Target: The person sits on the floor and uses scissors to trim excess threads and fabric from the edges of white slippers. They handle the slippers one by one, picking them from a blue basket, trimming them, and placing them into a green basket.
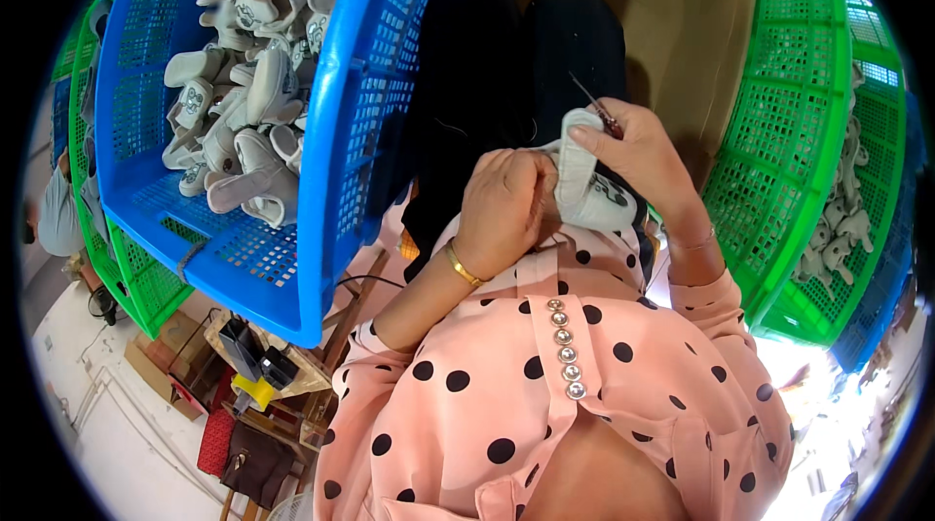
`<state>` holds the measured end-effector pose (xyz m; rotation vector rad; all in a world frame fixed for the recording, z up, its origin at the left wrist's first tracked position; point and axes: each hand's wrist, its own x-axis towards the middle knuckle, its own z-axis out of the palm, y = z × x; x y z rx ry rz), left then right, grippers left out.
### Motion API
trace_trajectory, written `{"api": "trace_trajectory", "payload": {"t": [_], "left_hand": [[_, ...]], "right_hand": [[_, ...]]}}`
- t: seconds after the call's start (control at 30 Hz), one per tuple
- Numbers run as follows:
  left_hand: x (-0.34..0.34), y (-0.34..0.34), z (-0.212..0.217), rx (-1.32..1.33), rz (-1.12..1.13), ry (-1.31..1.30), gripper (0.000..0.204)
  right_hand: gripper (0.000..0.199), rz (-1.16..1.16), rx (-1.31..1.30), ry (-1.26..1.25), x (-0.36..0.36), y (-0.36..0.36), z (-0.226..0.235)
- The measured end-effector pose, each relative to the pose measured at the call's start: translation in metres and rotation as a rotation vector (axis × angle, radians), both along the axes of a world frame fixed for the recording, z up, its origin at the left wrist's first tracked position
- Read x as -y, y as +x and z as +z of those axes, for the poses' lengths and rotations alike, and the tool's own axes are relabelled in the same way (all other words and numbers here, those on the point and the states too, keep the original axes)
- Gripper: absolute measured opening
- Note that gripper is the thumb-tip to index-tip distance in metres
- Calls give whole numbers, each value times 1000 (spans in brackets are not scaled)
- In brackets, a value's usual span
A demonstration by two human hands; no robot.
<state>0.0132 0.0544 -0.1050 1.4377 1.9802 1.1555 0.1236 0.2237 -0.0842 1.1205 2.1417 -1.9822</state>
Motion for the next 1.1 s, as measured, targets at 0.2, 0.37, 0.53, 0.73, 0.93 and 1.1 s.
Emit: {"api": "trace_trajectory", "payload": {"t": [0.2,0.37,0.53,0.73,0.93,1.1], "left_hand": [[11,-2,-15,96,40,-103,8],[10,-1,-15,96,72,-110,9],[12,2,-21,133,146,-134,11],[12,1,-25,203,182,-111,13],[11,1,-27,215,211,-40,12],[9,0,-28,159,203,-12,13]], "right_hand": [[26,-122,-18,-251,23,10,-29],[27,-177,3,-218,26,7,-34],[29,-55,11,459,22,15,-18],[43,401,10,852,11,33,-5],[41,520,-5,1036,13,24,-14],[41,532,-77,1119,9,15,-16]]}}
